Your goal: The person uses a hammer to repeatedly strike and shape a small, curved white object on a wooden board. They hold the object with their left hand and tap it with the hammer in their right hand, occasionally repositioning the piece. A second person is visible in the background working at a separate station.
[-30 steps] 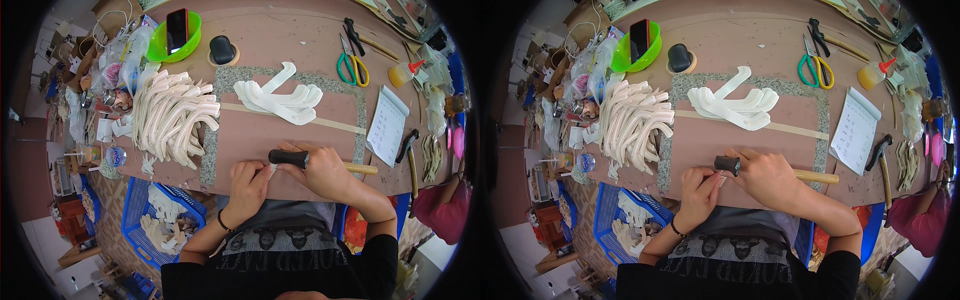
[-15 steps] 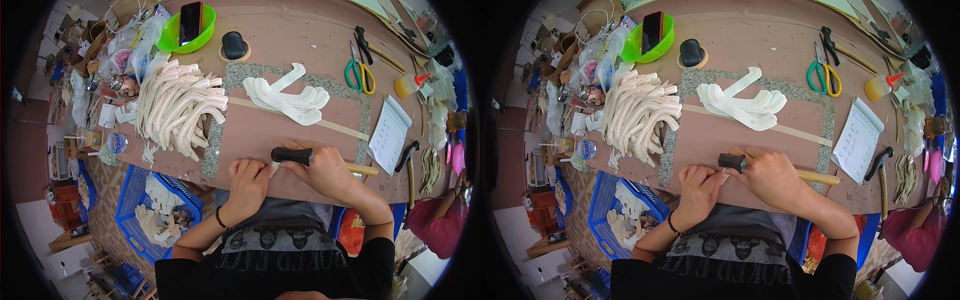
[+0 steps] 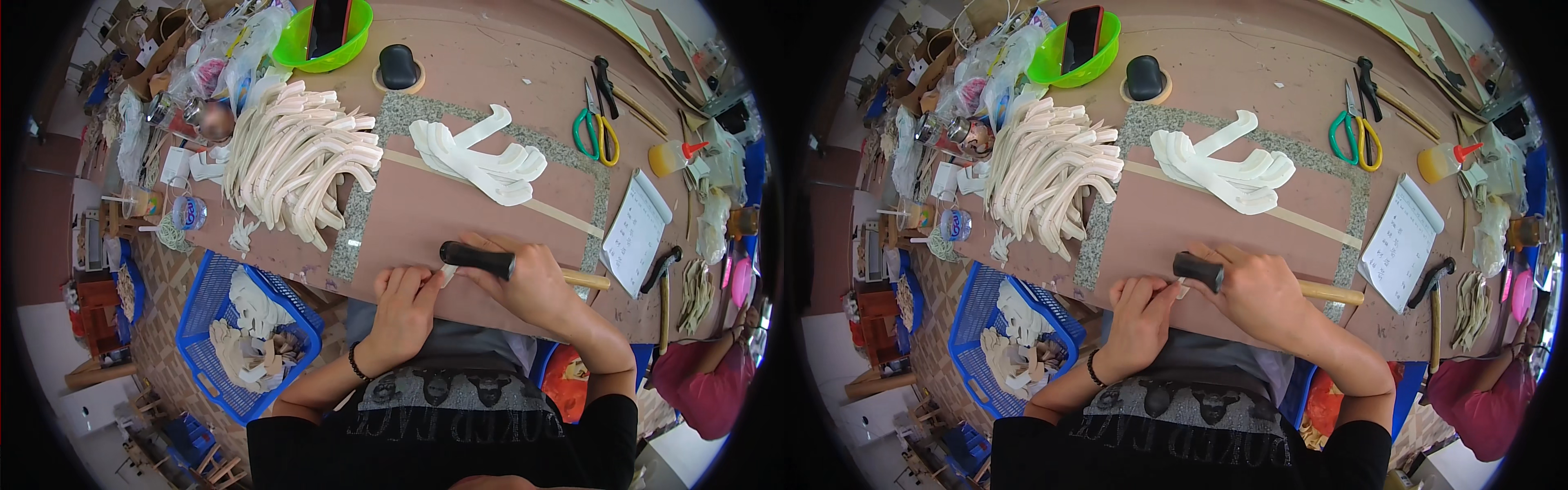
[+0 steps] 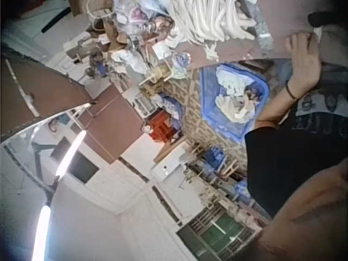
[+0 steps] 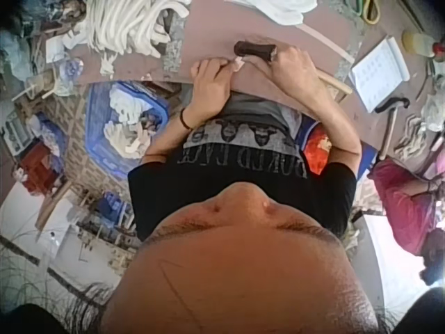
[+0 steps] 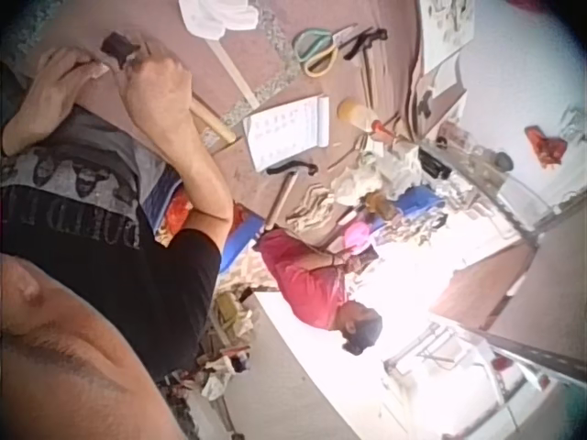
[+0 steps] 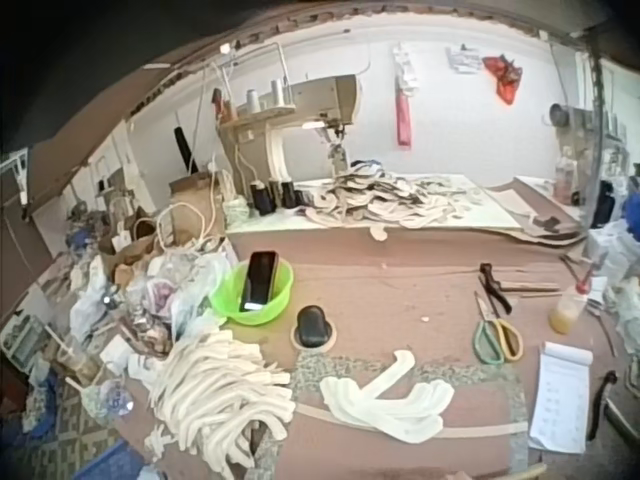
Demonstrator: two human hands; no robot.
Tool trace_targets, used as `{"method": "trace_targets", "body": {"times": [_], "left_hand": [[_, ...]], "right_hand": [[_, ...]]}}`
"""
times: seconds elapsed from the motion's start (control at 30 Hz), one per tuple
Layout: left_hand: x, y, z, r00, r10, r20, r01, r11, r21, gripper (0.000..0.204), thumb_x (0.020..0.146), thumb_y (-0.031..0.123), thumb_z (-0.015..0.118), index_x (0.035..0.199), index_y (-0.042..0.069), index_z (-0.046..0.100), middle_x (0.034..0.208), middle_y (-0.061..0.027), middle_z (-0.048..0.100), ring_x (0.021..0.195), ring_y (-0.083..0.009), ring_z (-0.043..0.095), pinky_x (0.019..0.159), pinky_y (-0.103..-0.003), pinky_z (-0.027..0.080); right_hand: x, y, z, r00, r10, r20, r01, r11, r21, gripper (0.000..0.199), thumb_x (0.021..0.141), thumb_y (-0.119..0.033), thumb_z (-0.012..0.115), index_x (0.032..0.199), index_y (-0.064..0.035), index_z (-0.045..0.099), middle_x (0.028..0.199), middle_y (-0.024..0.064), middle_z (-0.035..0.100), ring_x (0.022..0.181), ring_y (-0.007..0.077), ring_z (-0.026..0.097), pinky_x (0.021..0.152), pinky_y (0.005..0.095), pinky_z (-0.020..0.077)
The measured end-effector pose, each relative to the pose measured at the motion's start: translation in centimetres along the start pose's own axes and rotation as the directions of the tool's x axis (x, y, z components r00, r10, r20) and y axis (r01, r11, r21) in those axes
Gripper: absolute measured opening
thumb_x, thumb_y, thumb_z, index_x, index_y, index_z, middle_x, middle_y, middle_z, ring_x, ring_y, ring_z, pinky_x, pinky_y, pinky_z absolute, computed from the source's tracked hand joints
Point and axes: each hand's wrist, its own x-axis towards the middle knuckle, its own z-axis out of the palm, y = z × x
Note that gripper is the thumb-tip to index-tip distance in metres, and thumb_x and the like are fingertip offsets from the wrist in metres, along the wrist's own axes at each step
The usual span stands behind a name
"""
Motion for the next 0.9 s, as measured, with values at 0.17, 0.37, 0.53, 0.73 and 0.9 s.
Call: {"method": "trace_targets", "body": {"times": [0.17,0.37,0.53,0.73,0.9], "left_hand": [[-0.5,-0.2,0.4,0.996,0.076,-0.038,-0.073,0.995,0.069,0.035,0.077,-0.002,0.067,0.112,-0.001,0.070,0.101,-0.0088,0.061,0.092,-0.0252,0.059,0.091,-0.042,0.038],[-1.2,0.4,0.6,0.985,0.172,0.022,-0.172,0.950,0.260,0.036,0.084,0.011,0.064,0.116,-0.006,0.067,0.110,-0.0132,0.062,0.100,-0.0256,0.060,0.093,-0.043,0.041],[-2.6,0.6,1.2,0.974,0.227,0.018,-0.218,0.905,0.366,0.044,0.087,0.024,0.064,0.120,-0.005,0.066,0.115,-0.0154,0.064,0.106,-0.0252,0.062,0.093,-0.043,0.043],[-3.2,0.6,1.2,0.981,0.193,0.032,-0.192,0.917,0.348,0.049,0.084,0.028,0.070,0.122,-0.002,0.066,0.116,-0.0136,0.063,0.107,-0.0255,0.060,0.094,-0.044,0.041],[-3.9,0.2,1.4,0.986,0.163,0.026,-0.164,0.942,0.294,0.054,0.077,0.028,0.078,0.123,0.002,0.067,0.119,-0.0117,0.062,0.109,-0.0269,0.058,0.094,-0.046,0.039]], "right_hand": [[0.3,-0.6,-0.9,0.997,0.058,0.041,-0.059,0.998,0.024,0.040,0.085,-0.020,0.076,0.121,-0.0051,0.068,0.092,0.0096,0.067,0.078,0.0303,0.068,0.065,0.0419,0.0566],[0.2,-0.4,-0.7,0.987,0.116,0.112,-0.113,0.993,-0.036,0.041,0.080,-0.016,0.075,0.120,-0.0059,0.070,0.097,0.0100,0.069,0.079,0.0308,0.069,0.066,0.0415,0.0568],[0.0,-1.1,-0.8,0.998,-0.059,0.013,0.058,0.997,0.058,0.049,0.077,-0.015,0.076,0.124,-0.0070,0.068,0.096,0.0092,0.067,0.080,0.0295,0.069,0.065,0.0405,0.0561],[0.3,-1.4,-0.6,0.994,-0.011,0.108,0.013,1.000,-0.021,0.055,0.076,-0.014,0.075,0.130,-0.0069,0.065,0.094,0.0094,0.066,0.079,0.0298,0.068,0.063,0.0400,0.0555],[-0.2,-1.0,0.6,0.989,-0.067,0.133,0.059,0.996,0.067,0.054,0.078,-0.013,0.075,0.130,-0.0067,0.065,0.090,0.0101,0.066,0.075,0.0308,0.069,0.062,0.0412,0.0556]]}}
